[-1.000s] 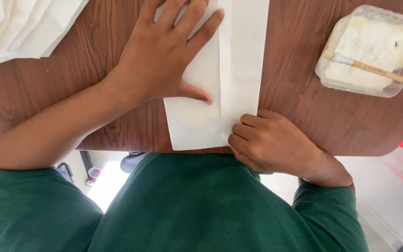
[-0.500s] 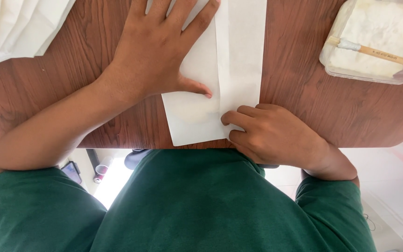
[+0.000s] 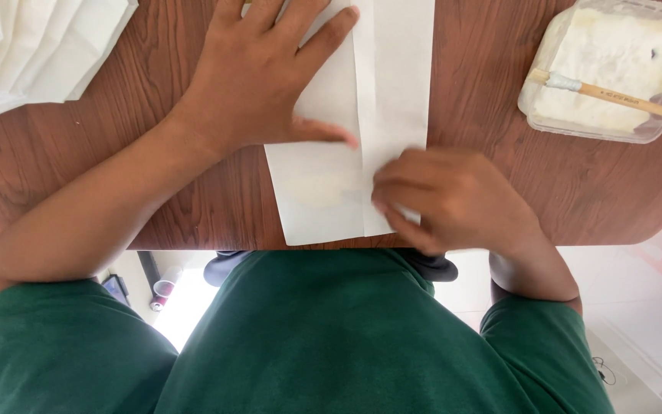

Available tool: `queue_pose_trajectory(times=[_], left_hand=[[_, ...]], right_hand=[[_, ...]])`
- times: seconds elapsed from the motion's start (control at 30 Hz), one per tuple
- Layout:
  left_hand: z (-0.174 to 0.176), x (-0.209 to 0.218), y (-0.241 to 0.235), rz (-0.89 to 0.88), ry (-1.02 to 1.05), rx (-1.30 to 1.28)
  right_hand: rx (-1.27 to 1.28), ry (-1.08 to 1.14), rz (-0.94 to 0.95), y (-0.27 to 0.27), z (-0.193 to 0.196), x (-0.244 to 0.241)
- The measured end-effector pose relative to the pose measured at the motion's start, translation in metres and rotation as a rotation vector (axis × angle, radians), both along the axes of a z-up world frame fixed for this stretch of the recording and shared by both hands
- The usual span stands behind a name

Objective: The person folds a white sheet of paper over a cardboard template. They use a brush to apply glue from a container onto the paper and template, then fold the paper edges to form an envelope shape.

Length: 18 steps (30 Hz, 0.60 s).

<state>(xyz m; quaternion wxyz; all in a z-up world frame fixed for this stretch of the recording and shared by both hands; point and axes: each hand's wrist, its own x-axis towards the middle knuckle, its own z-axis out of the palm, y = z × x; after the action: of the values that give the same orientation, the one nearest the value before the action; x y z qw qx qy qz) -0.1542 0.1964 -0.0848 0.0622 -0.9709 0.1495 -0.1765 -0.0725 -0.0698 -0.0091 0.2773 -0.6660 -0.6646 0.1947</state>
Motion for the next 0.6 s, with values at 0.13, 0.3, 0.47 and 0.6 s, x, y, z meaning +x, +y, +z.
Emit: queue_pose_trajectory(times=[0.13, 0.3, 0.47, 0.6], left_hand=[[0.001, 0.003, 0.0, 0.019, -0.043, -0.052], [0.003, 0.003, -0.001, 0.012, -0.062, -0.05], [0.002, 0.001, -0.003, 0.031, -0.017, -0.043], [0.001, 0.0, -0.004, 0.029, -0.023, -0.109]], right_hand=[[0.119, -0.184, -0.16, 0.005, -0.017, 0.014], [-0.043, -0.303, -0.27, 0.013, -0.032, 0.016], [-0.276, -0.323, -0.224, 0.017, -0.036, 0.01], [-0.351, -0.366, -0.171, 0.015, -0.034, -0.001]])
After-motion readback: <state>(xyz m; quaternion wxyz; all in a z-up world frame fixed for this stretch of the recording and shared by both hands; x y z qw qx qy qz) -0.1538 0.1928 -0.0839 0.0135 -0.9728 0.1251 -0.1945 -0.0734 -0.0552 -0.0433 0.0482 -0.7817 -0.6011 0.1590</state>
